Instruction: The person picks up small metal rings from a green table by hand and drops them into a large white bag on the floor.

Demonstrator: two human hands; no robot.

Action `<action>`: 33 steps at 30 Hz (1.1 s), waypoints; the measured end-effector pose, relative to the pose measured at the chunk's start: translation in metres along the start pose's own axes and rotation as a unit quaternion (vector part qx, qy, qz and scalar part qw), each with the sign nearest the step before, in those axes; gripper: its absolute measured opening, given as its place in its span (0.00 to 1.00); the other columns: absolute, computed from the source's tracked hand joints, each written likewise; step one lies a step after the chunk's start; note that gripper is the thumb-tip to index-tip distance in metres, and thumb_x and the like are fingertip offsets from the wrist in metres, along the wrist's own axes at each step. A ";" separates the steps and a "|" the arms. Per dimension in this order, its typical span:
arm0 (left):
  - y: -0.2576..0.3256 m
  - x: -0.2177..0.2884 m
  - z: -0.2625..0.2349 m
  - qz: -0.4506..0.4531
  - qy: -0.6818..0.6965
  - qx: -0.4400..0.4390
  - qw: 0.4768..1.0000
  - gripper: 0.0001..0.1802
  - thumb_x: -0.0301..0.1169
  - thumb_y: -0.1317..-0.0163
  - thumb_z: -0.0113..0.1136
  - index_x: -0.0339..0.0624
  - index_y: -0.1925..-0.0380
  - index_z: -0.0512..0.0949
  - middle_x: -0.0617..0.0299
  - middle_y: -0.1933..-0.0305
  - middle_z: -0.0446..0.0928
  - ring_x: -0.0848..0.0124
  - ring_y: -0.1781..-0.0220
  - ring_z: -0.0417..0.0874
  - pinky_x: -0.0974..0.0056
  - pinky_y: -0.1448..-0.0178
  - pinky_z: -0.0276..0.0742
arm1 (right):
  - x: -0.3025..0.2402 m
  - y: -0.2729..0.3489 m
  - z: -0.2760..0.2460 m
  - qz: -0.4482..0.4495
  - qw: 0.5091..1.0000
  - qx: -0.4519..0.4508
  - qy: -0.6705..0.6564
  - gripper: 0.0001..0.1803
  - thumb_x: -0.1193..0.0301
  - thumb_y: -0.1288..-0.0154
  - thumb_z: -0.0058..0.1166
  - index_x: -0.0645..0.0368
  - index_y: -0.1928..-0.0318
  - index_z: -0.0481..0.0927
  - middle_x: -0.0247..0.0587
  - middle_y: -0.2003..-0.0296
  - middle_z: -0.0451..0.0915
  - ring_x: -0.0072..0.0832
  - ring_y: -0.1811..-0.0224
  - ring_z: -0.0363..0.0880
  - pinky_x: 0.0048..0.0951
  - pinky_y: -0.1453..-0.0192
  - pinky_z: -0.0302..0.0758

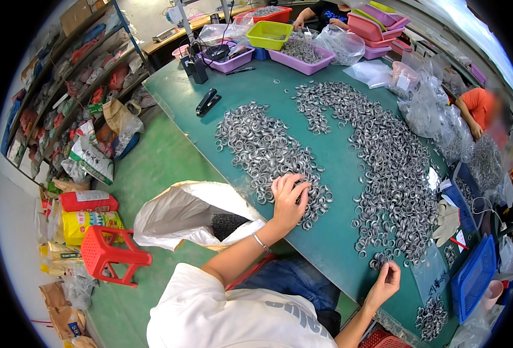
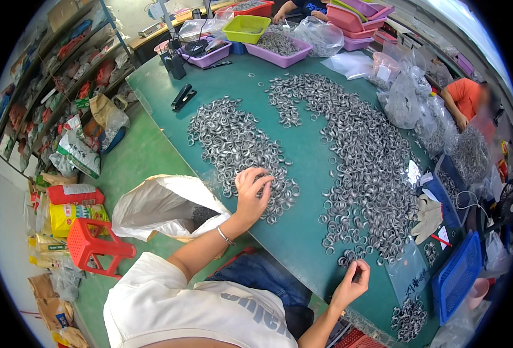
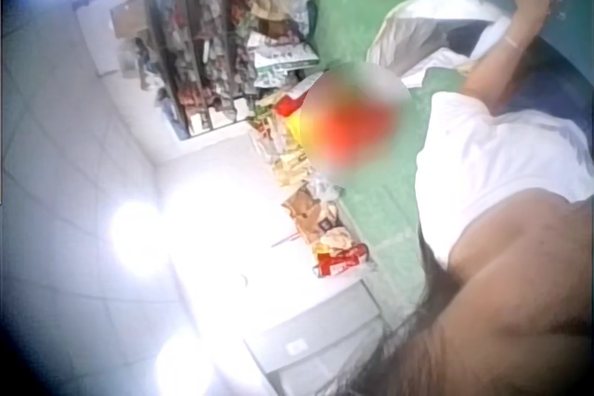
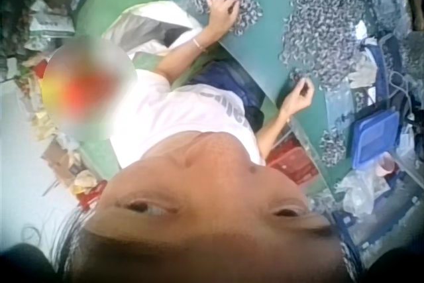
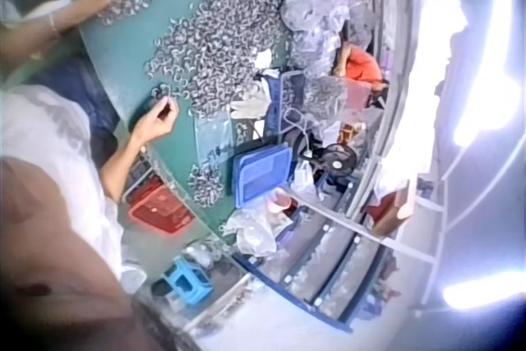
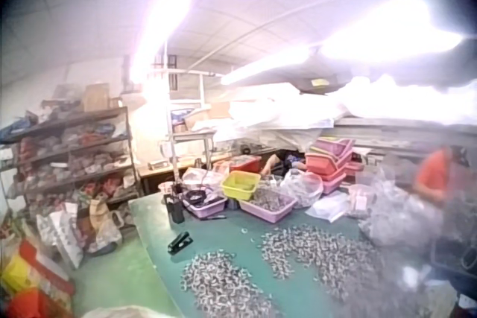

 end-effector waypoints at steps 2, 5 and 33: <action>-0.002 0.004 -0.005 0.014 0.015 0.020 1.000 0.13 0.19 0.51 0.61 0.45 0.65 0.82 0.61 0.55 0.78 0.59 0.47 0.74 0.53 0.39 0.59 | 0.002 0.001 -0.001 0.036 0.998 0.013 -0.053 0.04 0.80 0.33 0.52 0.67 0.59 0.77 0.35 0.64 0.76 0.21 0.62 0.73 0.22 0.55 0.72; -0.005 0.012 -0.011 0.037 0.040 0.039 0.998 0.13 0.16 0.52 0.60 0.42 0.66 0.82 0.60 0.58 0.78 0.58 0.49 0.75 0.55 0.42 0.64 | -0.001 0.001 -0.003 0.080 0.991 0.027 -0.105 0.09 0.79 0.33 0.52 0.68 0.53 0.78 0.33 0.66 0.76 0.18 0.66 0.73 0.19 0.59 0.72; 0.092 0.125 0.037 -0.375 0.572 -0.468 0.560 0.14 0.25 0.32 0.51 0.31 0.48 0.75 0.60 0.64 0.77 0.75 0.66 0.78 0.72 0.67 0.76 | -0.091 0.037 0.026 -0.281 0.945 -0.114 0.120 0.13 0.86 0.52 0.59 0.65 0.63 0.83 0.46 0.67 0.83 0.39 0.63 0.81 0.35 0.57 0.74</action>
Point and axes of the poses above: each hand's wrist, its own y-axis away from the middle knuckle, its own z-axis out of the palm, x = y × z, the point moved 5 cm from there along -y, towards the middle knuckle
